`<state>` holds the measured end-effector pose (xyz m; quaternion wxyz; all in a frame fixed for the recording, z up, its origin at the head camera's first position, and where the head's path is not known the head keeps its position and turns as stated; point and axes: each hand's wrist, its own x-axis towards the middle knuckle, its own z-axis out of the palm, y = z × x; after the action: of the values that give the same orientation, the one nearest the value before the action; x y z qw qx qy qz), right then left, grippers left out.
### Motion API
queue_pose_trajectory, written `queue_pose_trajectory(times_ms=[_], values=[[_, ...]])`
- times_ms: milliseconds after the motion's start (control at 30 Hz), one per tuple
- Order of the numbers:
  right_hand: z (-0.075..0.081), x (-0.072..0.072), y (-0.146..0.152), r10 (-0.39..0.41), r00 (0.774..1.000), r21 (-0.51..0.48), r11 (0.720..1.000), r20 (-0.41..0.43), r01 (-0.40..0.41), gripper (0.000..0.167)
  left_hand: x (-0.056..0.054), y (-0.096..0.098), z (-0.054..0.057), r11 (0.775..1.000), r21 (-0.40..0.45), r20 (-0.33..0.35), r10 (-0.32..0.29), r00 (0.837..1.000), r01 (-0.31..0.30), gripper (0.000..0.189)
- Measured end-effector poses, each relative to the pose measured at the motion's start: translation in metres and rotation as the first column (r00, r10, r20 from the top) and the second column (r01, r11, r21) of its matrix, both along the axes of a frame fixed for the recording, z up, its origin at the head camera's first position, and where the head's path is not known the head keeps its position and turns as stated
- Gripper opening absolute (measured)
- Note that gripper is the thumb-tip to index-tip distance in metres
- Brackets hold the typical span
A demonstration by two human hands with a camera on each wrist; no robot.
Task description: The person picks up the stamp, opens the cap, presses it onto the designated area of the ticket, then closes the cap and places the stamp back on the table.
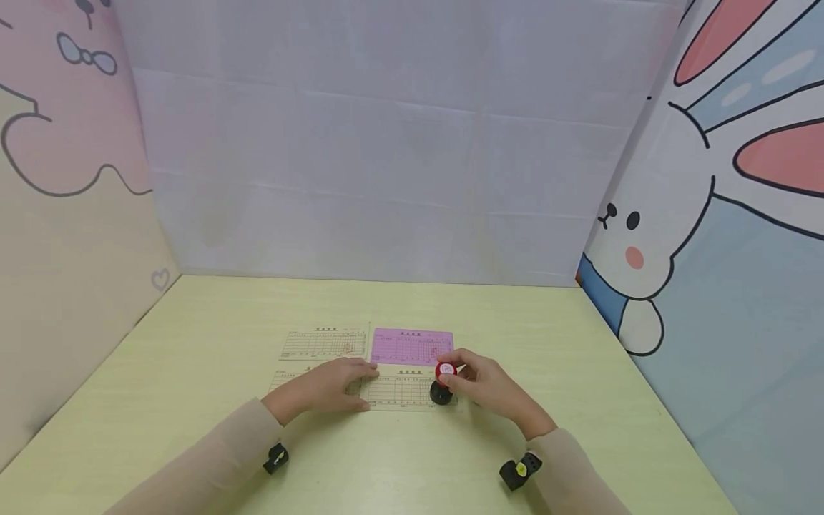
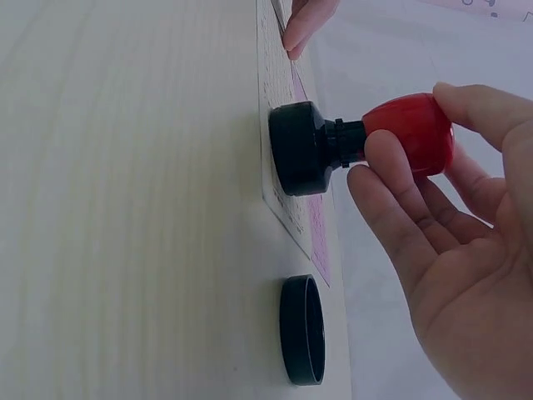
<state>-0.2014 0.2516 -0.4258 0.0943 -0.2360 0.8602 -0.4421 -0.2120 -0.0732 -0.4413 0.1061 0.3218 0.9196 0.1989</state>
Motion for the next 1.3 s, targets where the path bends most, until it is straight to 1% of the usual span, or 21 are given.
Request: queue_pose_trajectory(times_ms=[167, 300, 400, 567, 767, 900, 1000, 1100, 1300], values=[[0.003, 0.001, 0.002, -0.008, 1.0, -0.005, 1.0, -0.013, 0.008, 0.04, 0.001, -0.001, 0.0, 1.0, 0.004, 0.002, -0.002, 1.0, 0.002, 0.058], [0.008, -0.001, 0.004, -0.011, 1.0, -0.05, 0.999, -0.02, 0.01, 0.039, 0.002, -0.001, 0.0, 1.0, 0.008, 0.001, 0.0, 1.0, 0.0, 0.058], [0.012, -0.003, 0.005, -0.008, 1.0, -0.079, 0.997, -0.011, 0.007, 0.039, 0.002, -0.002, 0.002, 1.0, 0.005, -0.007, 0.004, 1.0, -0.004, 0.058], [0.016, -0.004, 0.007, -0.017, 1.0, -0.091, 0.996, 0.002, 0.017, 0.039, 0.002, -0.002, 0.002, 1.0, 0.0, -0.008, 0.005, 1.0, -0.005, 0.058], [0.017, -0.004, 0.012, -0.043, 0.999, -0.121, 0.992, 0.004, 0.043, 0.038, 0.002, 0.0, 0.003, 1.0, 0.008, 0.004, -0.003, 1.0, 0.003, 0.058], [0.015, -0.004, 0.016, -0.046, 0.999, -0.136, 0.99, 0.003, 0.046, 0.038, 0.001, 0.001, 0.002, 1.0, -0.001, 0.015, 0.003, 1.0, -0.003, 0.059], [0.014, -0.004, 0.019, -0.048, 0.999, -0.131, 0.99, 0.001, 0.048, 0.039, 0.0, 0.002, 0.003, 1.0, -0.007, 0.023, 0.009, 1.0, -0.009, 0.06], [0.015, -0.004, 0.021, -0.07, 0.998, -0.121, 0.99, 0.007, 0.07, 0.04, 0.0, 0.002, 0.004, 1.0, -0.001, 0.035, 0.009, 0.999, -0.009, 0.061], [0.016, -0.004, 0.027, -0.093, 0.996, -0.095, 0.991, 0.001, 0.093, 0.04, -0.002, 0.001, 0.006, 0.999, 0.041, 0.053, 0.005, 0.999, -0.007, 0.063]])
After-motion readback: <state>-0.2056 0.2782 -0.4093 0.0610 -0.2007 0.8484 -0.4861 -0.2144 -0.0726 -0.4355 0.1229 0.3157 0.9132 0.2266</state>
